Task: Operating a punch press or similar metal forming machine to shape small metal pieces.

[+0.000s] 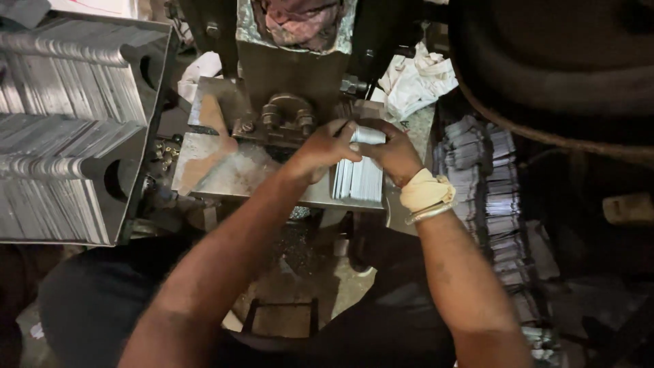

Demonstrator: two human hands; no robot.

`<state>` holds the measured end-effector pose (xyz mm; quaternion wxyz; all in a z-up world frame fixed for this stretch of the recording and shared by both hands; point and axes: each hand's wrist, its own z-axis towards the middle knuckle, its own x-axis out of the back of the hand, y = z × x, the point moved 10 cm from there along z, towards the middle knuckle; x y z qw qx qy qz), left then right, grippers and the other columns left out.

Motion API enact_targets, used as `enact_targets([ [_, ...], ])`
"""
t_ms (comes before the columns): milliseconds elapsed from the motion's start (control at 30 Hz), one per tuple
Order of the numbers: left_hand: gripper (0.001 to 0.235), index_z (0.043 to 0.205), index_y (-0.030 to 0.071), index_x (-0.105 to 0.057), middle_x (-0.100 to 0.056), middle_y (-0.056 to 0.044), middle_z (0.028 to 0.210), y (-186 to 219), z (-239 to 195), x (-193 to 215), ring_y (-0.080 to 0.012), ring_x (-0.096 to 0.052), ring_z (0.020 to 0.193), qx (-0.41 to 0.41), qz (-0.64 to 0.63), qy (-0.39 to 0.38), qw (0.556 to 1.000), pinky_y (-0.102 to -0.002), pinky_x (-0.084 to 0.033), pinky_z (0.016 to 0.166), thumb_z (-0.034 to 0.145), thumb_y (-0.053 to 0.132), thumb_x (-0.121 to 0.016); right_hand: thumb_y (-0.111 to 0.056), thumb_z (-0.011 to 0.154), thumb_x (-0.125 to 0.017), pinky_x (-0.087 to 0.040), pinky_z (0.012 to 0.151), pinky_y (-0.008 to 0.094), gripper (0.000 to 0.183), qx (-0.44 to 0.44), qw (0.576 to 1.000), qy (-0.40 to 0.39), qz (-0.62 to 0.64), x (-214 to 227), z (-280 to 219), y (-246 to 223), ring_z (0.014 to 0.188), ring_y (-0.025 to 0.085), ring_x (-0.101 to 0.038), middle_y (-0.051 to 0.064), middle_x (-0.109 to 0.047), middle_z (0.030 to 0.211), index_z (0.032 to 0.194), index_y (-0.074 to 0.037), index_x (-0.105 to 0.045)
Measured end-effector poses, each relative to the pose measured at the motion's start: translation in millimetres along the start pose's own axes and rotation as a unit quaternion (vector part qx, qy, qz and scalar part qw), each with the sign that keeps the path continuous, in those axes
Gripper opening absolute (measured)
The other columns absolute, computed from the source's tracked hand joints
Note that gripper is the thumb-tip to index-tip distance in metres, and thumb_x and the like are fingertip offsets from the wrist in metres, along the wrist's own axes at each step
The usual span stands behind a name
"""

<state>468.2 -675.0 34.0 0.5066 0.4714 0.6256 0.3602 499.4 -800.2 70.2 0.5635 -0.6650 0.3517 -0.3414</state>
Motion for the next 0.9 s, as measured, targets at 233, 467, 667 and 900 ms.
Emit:
enact_targets([
  [233,0.053,0.139,-0.007,-0.057,-0.069,-0.015,0.114,8.0,-3.6,5.9,-0.0155,-0.07,0.096,-0.08,0.011,-0.029,0.996,-0.029,-0.059,0.077,0.094,0.016,-0.07,0.0,0.075,-0.082,-0.059,0.076,0.03,0.053,-0.066,0.996,-0.006,0.066,7.7,-5.3,-3.5,0.088,0.017,-0.071,0.01,-0.074,0.102,0.125,0.0,-0.065],
  [467,0.056,0.14,-0.007,-0.054,-0.069,-0.015,0.119,2.2,-5.6,8.0,-0.0167,-0.072,0.091,-0.056,0.019,0.037,0.998,-0.033,-0.062,0.067,0.096,0.027,-0.066,0.003,0.076,-0.085,-0.057,0.086,0.03,0.056,-0.001,1.0,0.01,0.021,3.9,-1.0,-9.5,0.102,0.019,-0.068,0.011,-0.072,0.114,0.128,0.003,-0.064],
  [667,0.063,0.144,-0.005,-0.052,-0.072,-0.021,0.106,12.2,-18.6,0.8,-0.0186,-0.071,0.074,0.001,0.007,0.044,0.999,-0.028,-0.059,0.062,0.099,0.036,-0.067,0.001,0.073,-0.084,-0.058,0.087,0.029,0.059,-0.004,1.0,0.0,0.025,-5.3,-1.5,-11.6,0.104,0.018,-0.068,0.01,-0.071,0.115,0.128,0.001,-0.062],
  [900,0.06,0.138,-0.002,-0.051,-0.07,-0.017,0.101,25.7,-28.3,-6.3,-0.019,-0.064,0.058,-0.013,0.056,0.024,0.998,-0.031,-0.053,0.047,0.091,0.028,-0.072,0.002,0.079,-0.081,-0.058,0.088,0.03,0.055,-0.006,0.999,-0.001,0.041,3.3,2.9,8.3,0.105,0.019,-0.068,0.012,-0.07,0.114,0.129,0.003,-0.058],
])
